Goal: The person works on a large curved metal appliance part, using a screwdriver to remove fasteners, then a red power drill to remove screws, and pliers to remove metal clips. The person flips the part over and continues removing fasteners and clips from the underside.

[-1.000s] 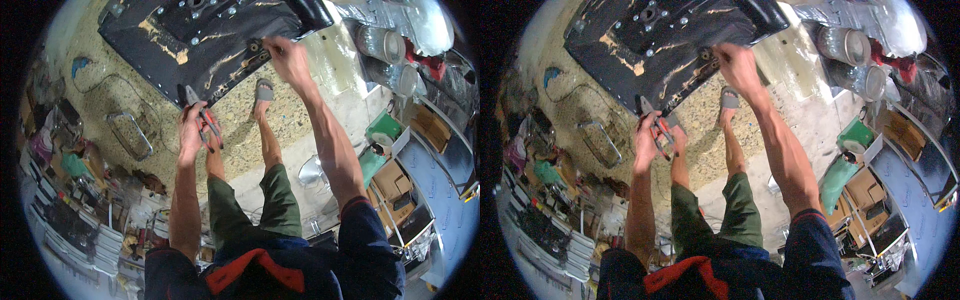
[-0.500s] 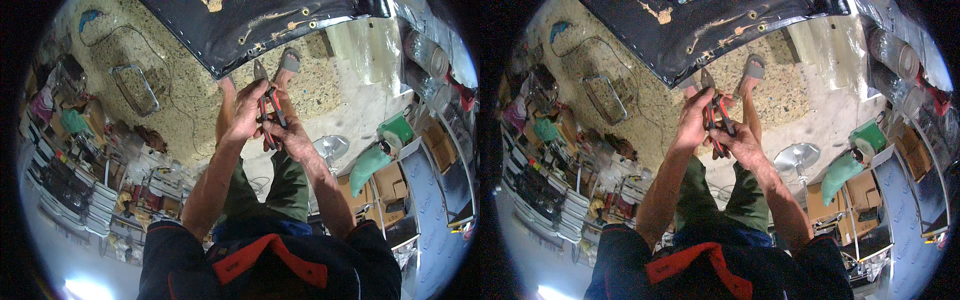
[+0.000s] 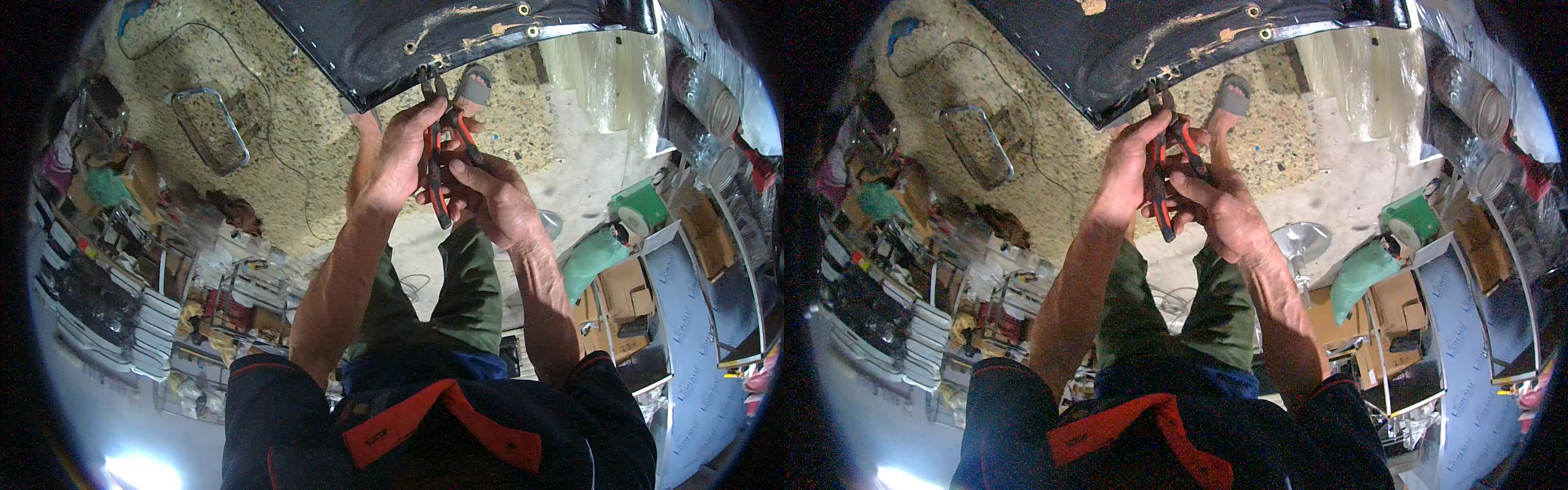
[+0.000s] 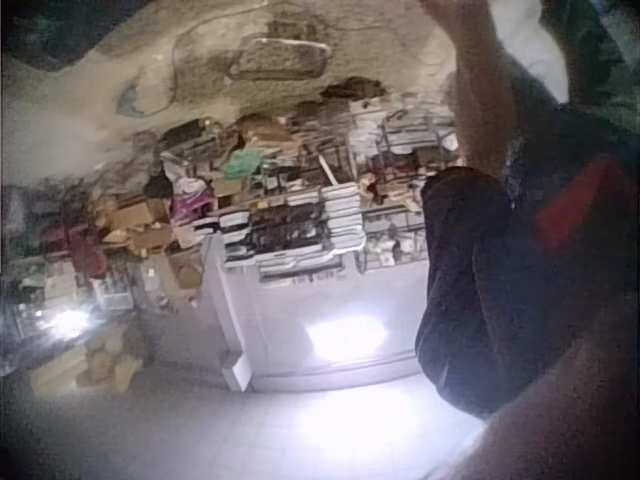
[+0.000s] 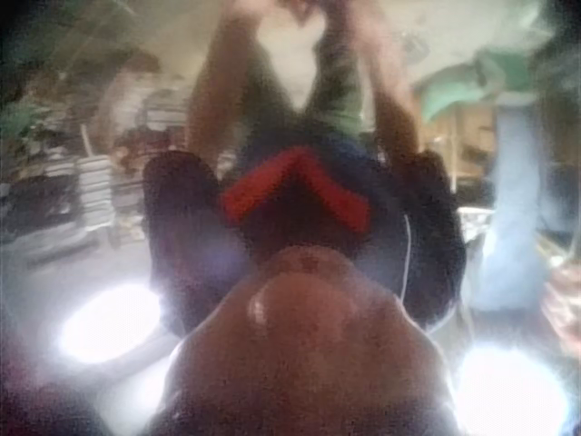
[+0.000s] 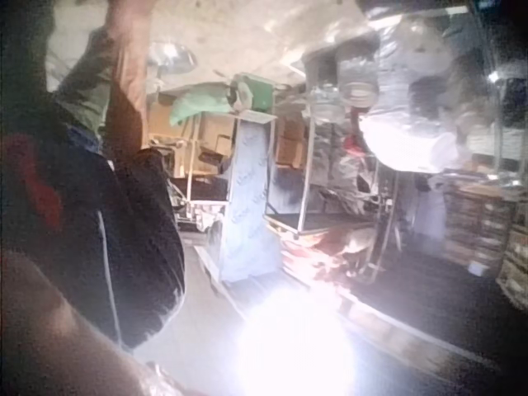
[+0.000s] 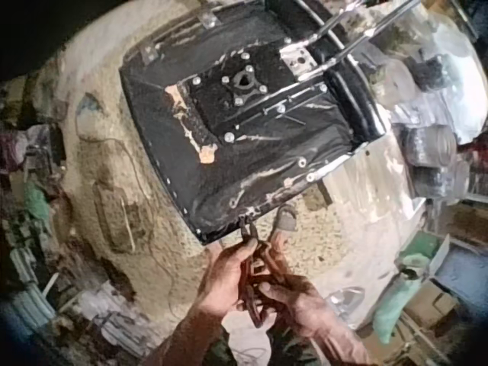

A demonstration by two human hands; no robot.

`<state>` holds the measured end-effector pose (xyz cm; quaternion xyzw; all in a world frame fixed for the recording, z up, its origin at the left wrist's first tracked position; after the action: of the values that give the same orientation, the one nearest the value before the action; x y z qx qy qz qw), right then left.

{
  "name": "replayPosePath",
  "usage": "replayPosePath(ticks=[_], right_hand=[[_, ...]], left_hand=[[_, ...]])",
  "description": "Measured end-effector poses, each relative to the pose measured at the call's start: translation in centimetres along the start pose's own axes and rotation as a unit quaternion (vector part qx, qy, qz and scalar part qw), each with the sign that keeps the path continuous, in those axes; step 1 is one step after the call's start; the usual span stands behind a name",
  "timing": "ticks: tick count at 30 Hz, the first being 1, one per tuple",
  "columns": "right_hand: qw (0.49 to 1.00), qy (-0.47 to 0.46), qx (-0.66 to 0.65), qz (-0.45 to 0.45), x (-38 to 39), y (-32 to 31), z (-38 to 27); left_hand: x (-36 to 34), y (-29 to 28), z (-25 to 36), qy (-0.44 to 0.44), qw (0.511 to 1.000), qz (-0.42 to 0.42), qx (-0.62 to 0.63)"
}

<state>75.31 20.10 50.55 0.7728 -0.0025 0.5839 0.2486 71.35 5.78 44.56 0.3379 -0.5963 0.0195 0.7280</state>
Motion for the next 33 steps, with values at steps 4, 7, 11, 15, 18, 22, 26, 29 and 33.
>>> replayPosePath(ticks=[4,7,11,15,18,22,26,29,33], right_hand=[[0.999,0.023,0.047,0.015,0.2,1.0,-1.9],[0.992,0.051,0.111,0.010,0.4,1.9,-3.9],[0.980,0.077,0.179,0.041,0.4,3.6,-6.5],[0.989,0.110,0.085,0.056,0.0,6.5,-8.5],[0.990,0.139,-0.008,0.022,-0.8,7.1,-8.2],[0.985,0.120,-0.123,-0.028,-1.6,8.2,-8.2],[0.980,0.140,-0.138,-0.014,-2.0,8.6,-8.0],[0.980,0.153,-0.126,0.014,-1.8,8.4,-7.4],[0.982,0.142,-0.063,0.104,-1.7,9.9,-6.0]], left_hand=[[0.1,0.2,0.4,-0.001,1.000,-0.017,0.019],[-0.1,-0.1,0.5,-0.035,0.991,-0.060,0.112],[-1.2,-0.5,-0.1,-0.088,0.902,-0.238,0.351],[0.1,1.3,1.2,-0.053,0.946,-0.124,0.294],[1.4,2.2,3.3,0.002,0.984,-0.024,0.179],[1.5,2.6,4.3,-0.010,0.978,-0.042,0.205],[-0.4,0.3,3.3,-0.111,0.948,-0.169,0.247],[-1.6,-0.4,2.1,-0.136,0.933,-0.195,0.271],[-1.1,-0.3,1.7,-0.038,0.963,-0.095,0.248]])
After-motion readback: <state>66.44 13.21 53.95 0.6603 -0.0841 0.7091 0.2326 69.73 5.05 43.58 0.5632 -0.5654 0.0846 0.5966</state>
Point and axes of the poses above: each hand's wrist, its own x-axis away from the middle knuckle, its own y-axis out of the palm, z = x × y, the point moved 2 cm from there along -x, towards the middle knuckle, and after that the axes turned 3 degrees about x, right-handed, at the moved point
